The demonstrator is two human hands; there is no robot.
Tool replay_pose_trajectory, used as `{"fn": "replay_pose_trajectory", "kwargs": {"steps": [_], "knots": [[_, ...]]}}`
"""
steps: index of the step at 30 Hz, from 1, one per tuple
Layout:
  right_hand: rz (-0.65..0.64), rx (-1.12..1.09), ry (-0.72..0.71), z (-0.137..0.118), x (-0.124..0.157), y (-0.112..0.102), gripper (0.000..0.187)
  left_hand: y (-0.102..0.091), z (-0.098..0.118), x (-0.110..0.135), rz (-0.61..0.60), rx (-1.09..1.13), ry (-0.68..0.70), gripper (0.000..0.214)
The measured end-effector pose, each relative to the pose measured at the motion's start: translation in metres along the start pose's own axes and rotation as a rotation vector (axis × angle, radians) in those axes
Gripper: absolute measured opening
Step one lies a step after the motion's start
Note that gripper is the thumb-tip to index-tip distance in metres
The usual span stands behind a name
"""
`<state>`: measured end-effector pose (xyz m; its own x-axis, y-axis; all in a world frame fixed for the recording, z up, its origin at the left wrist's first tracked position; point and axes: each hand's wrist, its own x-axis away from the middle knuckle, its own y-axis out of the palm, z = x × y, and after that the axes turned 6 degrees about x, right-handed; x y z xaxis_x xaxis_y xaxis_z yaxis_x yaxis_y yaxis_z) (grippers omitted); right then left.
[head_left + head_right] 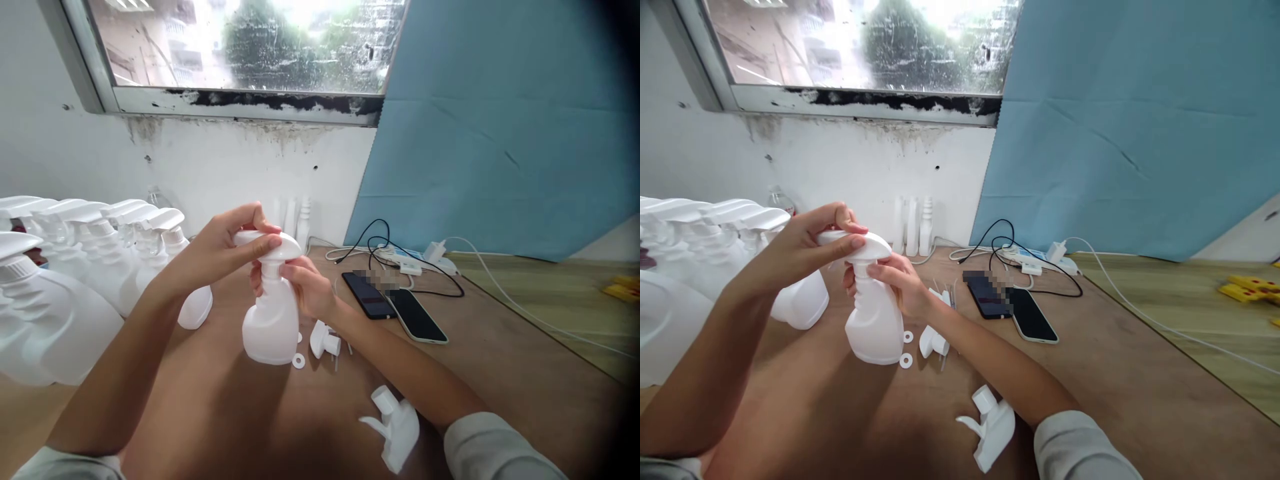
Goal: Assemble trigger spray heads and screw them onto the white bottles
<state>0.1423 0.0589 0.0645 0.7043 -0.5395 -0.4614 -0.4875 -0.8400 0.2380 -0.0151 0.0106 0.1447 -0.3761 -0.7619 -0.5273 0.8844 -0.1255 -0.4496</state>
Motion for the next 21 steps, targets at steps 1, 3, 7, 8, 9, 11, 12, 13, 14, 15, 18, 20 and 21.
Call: {"fn": "replay_pose_trajectory", "kwargs": {"steps": [1,3,7,8,9,11,12,13,14,15,18,20,21], "knots": [[0.012,0.015,0.008,0.0003,-0.0001,-0.0001,0.027,-0.0004,0.0008,0.0004,-0.017,0.008,-0.001,0.027],[0.050,0.062,0.027,0.0003,-0.0005,0.0003,0.026,-0.0010,0.0024,0.0013,-0.007,-0.012,0.009,0.028],[0.029,0.047,0.010,0.0001,-0.0003,0.0003,0.028,-0.0012,0.0040,0.0022,-0.024,0.014,-0.008,0.027],[0.013,0.027,0.008,0.0002,0.0000,-0.0001,0.030,-0.0011,0.0040,0.0023,-0.043,0.033,-0.020,0.026],[0.007,0.014,0.012,0.0004,0.0003,-0.0003,0.032,-0.0011,0.0039,0.0023,-0.051,0.045,-0.028,0.026],[0.029,0.026,0.029,0.0008,0.0005,0.0000,0.031,-0.0011,0.0034,0.0022,-0.038,0.033,-0.024,0.026],[0.050,0.044,0.035,0.0009,0.0005,0.0006,0.029,-0.0012,0.0031,0.0021,-0.022,0.018,-0.017,0.027],[0.068,0.060,0.034,0.0009,0.0004,0.0013,0.029,-0.0013,0.0029,0.0020,-0.012,0.007,-0.012,0.027],[0.078,0.067,0.026,0.0009,0.0004,0.0019,0.030,-0.0013,0.0027,0.0020,-0.009,0.004,-0.010,0.027],[0.079,0.060,0.014,0.0009,0.0005,0.0024,0.031,-0.0014,0.0027,0.0019,-0.015,0.007,-0.011,0.027],[0.029,-0.015,-0.015,0.0010,0.0016,0.0028,0.030,-0.0017,0.0034,0.0019,-0.040,0.027,-0.015,0.026],[0.026,-0.022,-0.004,0.0011,0.0026,0.0032,0.030,-0.0022,0.0041,0.0019,-0.027,0.003,-0.004,0.027],[0.045,-0.004,0.004,0.0010,0.0029,0.0037,0.030,-0.0025,0.0044,0.0020,-0.015,-0.018,0.002,0.028]]}}
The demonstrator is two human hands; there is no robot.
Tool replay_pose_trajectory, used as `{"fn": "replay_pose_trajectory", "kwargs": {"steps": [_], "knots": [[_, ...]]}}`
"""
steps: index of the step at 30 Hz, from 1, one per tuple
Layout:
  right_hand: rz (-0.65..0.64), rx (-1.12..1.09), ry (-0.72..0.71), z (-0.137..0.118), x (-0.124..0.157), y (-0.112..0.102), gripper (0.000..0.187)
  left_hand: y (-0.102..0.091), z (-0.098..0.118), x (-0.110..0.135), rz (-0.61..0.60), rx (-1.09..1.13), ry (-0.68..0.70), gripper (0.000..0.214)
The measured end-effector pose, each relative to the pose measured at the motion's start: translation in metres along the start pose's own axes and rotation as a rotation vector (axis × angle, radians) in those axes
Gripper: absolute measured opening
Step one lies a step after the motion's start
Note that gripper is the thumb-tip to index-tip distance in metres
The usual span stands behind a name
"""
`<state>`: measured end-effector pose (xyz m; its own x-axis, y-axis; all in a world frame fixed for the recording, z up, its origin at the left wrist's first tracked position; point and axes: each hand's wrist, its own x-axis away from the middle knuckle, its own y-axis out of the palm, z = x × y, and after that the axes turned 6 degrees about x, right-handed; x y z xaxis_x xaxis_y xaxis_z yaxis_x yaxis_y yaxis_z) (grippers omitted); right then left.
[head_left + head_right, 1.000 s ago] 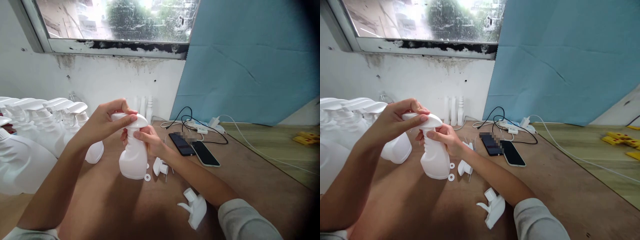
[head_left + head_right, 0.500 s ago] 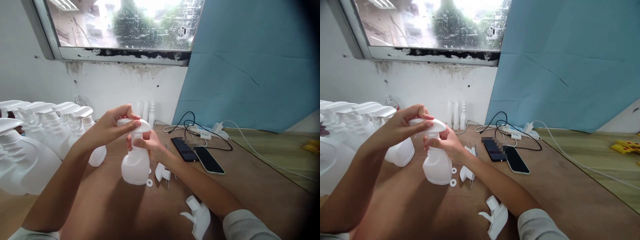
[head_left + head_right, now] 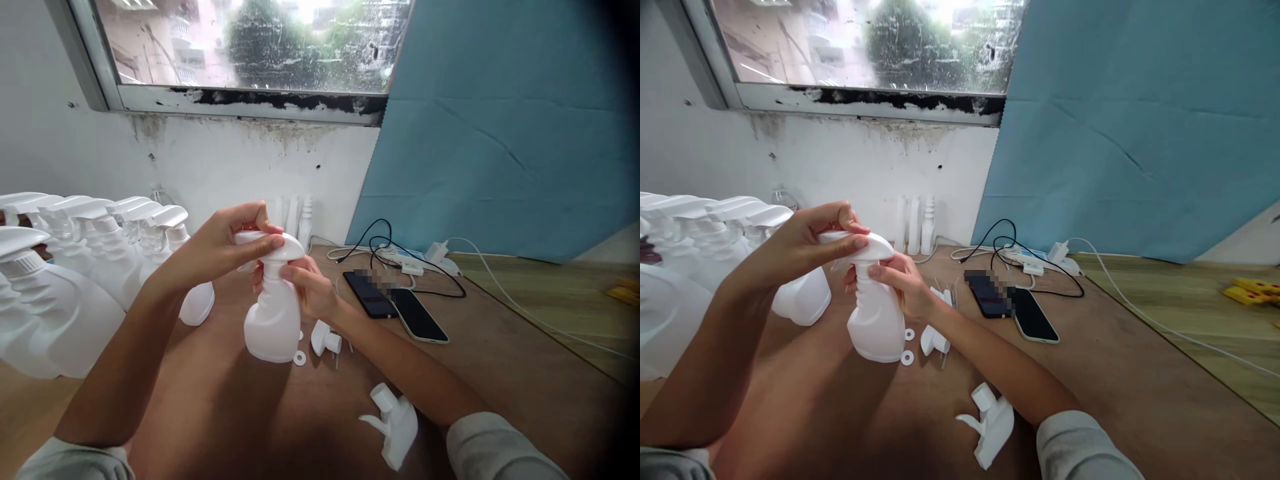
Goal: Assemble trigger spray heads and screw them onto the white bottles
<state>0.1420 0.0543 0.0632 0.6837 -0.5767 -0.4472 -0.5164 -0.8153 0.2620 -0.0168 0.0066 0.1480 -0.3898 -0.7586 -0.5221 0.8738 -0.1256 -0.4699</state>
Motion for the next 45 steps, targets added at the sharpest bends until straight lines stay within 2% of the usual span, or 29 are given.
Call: {"fn": "replay_pose_trajectory", "kwargs": {"steps": [3,7,12,16,21,25,30,35,38,42,45], "knots": [[0.053,0.054,-0.010,-0.001,0.000,0.002,0.036,0.000,0.001,0.000,0.016,-0.030,0.002,0.029],[-0.044,0.027,-0.016,-0.001,0.000,0.002,0.032,0.001,0.001,0.001,-0.010,0.023,-0.020,0.028],[0.026,0.094,-0.015,-0.002,0.000,0.003,0.030,0.001,0.002,0.002,0.012,-0.029,0.004,0.029],[-0.038,0.067,0.000,-0.003,-0.001,0.004,0.034,0.001,0.003,0.002,-0.021,0.014,-0.019,0.028],[0.058,0.144,0.036,-0.004,0.000,0.006,0.033,0.001,0.002,0.001,-0.002,0.003,-0.015,0.028],[-0.029,0.095,0.011,-0.003,0.000,0.003,0.035,0.001,0.001,0.001,-0.013,0.042,-0.034,0.027],[0.006,0.098,0.046,-0.003,-0.001,0.002,0.035,-0.001,0.000,0.001,0.006,0.020,-0.036,0.027],[-0.046,0.116,0.004,-0.002,0.000,0.000,0.038,-0.001,0.000,0.002,-0.034,0.101,-0.058,0.025],[0.000,0.167,-0.001,0.000,0.001,0.002,0.036,-0.001,0.002,0.003,-0.054,0.098,-0.065,0.024],[0.091,0.261,-0.080,0.005,0.002,0.010,0.027,-0.001,0.002,0.002,-0.046,0.064,-0.026,0.025],[0.072,0.261,-0.102,0.010,0.000,0.010,0.024,-0.001,0.002,0.002,-0.056,0.050,-0.015,0.026]]}}
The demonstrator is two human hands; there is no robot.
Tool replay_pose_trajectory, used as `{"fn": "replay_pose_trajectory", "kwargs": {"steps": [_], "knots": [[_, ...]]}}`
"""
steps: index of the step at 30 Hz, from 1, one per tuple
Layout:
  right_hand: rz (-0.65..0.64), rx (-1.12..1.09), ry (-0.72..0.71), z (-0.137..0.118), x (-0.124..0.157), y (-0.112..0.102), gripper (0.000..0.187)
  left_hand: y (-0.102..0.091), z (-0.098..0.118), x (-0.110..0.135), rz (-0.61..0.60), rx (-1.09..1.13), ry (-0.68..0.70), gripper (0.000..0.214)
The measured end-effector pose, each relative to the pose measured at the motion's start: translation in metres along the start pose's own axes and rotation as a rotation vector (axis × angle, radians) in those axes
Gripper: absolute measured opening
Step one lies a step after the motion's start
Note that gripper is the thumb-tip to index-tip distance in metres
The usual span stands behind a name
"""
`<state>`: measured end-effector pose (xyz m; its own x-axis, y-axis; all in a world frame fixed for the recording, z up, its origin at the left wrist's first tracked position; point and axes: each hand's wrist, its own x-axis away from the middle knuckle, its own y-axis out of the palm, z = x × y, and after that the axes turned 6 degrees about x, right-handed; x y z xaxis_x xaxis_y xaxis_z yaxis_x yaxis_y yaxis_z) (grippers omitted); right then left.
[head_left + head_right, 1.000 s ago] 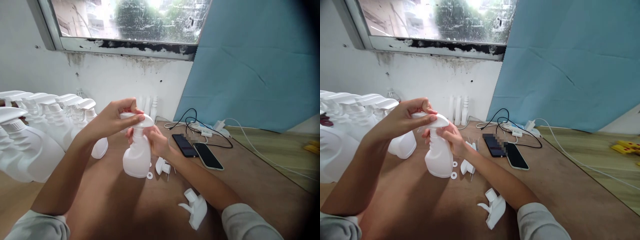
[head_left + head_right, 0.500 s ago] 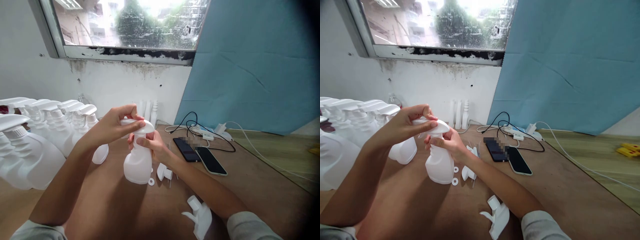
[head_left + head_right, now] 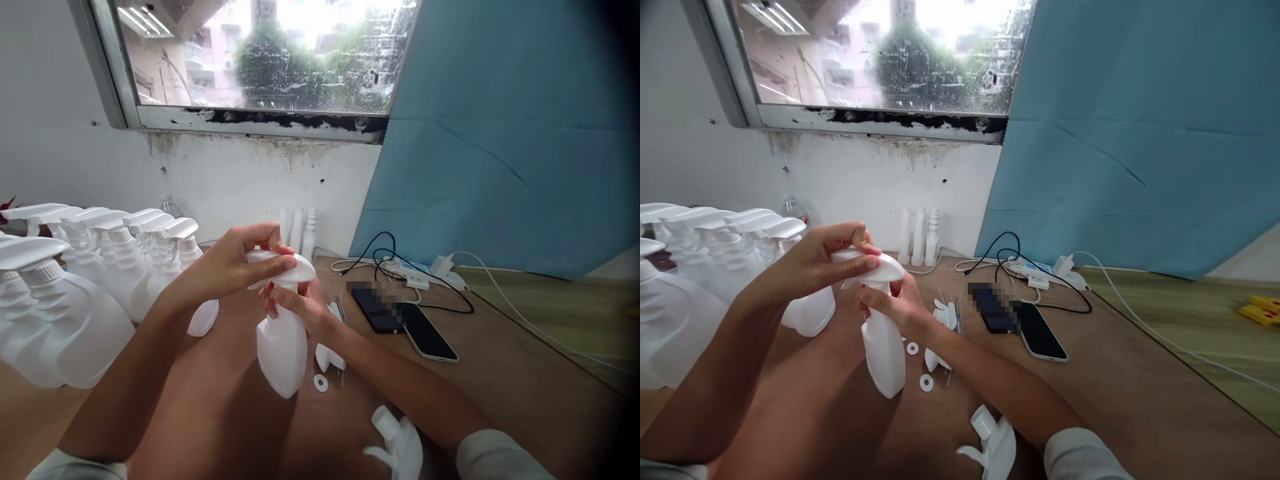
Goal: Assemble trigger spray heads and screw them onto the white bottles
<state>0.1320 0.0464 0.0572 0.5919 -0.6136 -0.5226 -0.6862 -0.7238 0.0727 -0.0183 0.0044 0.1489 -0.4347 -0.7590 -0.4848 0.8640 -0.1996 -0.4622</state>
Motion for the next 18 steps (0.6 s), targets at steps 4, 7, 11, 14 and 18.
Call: {"fn": "replay_pose_trajectory", "kwargs": {"steps": [4,7,11,14,18], "knots": [[-0.084,-0.087,0.022,0.000,-0.003,-0.008,0.030,0.000,0.002,0.000,0.019,-0.089,0.037,0.027],[-0.114,-0.098,0.108,-0.008,-0.004,-0.014,0.035,0.000,0.003,0.001,0.057,-0.129,0.040,0.028],[-0.099,-0.101,0.192,-0.018,0.002,-0.008,0.033,0.001,0.003,0.002,0.070,-0.125,0.011,0.028],[0.007,-0.118,0.117,-0.017,0.008,0.003,0.030,0.002,0.002,0.002,0.090,-0.147,0.042,0.029],[-0.051,-0.103,0.046,-0.009,0.009,0.009,0.037,0.001,0.001,0.002,0.053,-0.128,0.084,0.029]]}}
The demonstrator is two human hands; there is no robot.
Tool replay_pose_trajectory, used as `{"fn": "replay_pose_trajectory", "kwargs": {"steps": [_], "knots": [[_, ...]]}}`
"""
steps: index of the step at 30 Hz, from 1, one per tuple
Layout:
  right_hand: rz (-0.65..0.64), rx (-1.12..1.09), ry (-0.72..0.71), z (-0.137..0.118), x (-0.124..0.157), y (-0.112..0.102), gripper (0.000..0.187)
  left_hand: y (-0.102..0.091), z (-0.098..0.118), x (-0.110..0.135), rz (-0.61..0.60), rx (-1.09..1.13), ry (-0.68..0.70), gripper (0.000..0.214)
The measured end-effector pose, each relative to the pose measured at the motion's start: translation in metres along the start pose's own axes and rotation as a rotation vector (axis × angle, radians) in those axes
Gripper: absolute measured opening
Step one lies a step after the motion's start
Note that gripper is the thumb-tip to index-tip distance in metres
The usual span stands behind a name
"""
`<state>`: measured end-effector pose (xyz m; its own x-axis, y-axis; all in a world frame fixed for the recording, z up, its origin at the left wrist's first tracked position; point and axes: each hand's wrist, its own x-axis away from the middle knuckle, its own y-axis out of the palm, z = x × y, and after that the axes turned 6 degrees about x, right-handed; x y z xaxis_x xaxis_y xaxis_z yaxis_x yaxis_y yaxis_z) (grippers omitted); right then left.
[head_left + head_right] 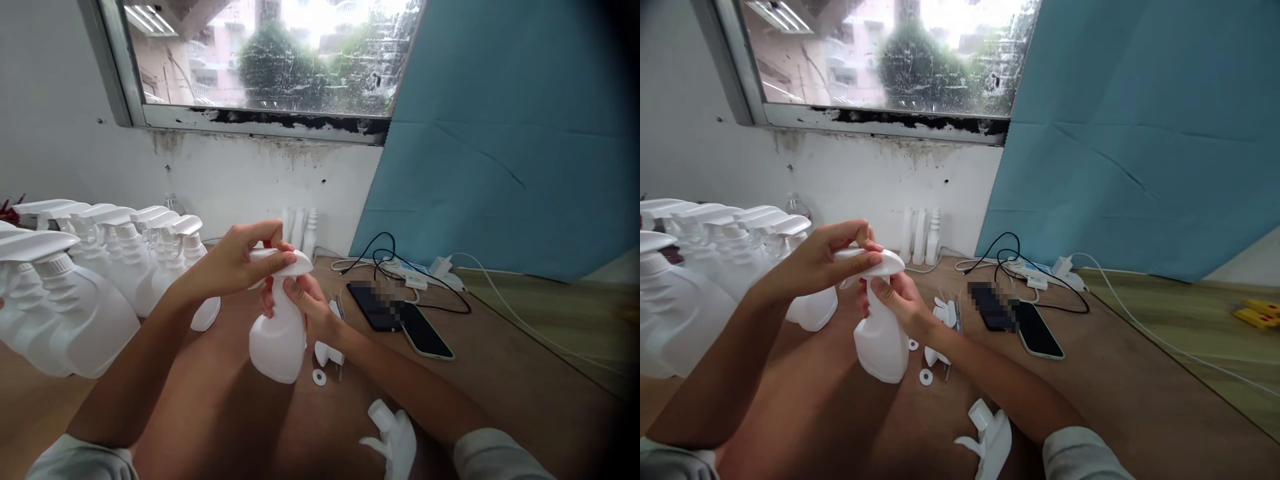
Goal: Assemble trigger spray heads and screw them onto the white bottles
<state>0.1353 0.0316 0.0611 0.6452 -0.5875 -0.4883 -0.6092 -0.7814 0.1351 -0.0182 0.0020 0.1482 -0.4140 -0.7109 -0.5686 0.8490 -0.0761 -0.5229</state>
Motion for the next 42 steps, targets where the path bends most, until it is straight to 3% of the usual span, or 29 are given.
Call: {"fn": "replay_pose_trajectory", "kwargs": {"steps": [5,13,24,32,39,42], "knots": [[-0.114,0.015,0.027,0.002,-0.003,-0.007,0.035,-0.001,-0.001,0.002,-0.039,0.035,0.014,0.029],[-0.125,-0.081,-0.002,0.003,0.003,-0.011,0.034,-0.002,0.001,0.003,-0.085,0.091,-0.008,0.026],[-0.161,-0.011,-0.025,0.006,0.000,-0.012,0.032,-0.003,-0.001,0.001,-0.078,0.093,0.019,0.031],[-0.223,-0.038,0.091,-0.001,-0.004,-0.015,0.033,-0.002,-0.003,0.001,0.011,0.060,-0.011,0.026],[-0.283,0.038,0.152,-0.005,-0.006,-0.019,0.025,-0.007,0.004,0.007,-0.028,0.136,-0.074,0.022],[-0.300,0.042,0.136,-0.006,-0.006,-0.018,0.026,-0.010,0.005,0.006,0.128,0.116,0.038,0.024]]}}
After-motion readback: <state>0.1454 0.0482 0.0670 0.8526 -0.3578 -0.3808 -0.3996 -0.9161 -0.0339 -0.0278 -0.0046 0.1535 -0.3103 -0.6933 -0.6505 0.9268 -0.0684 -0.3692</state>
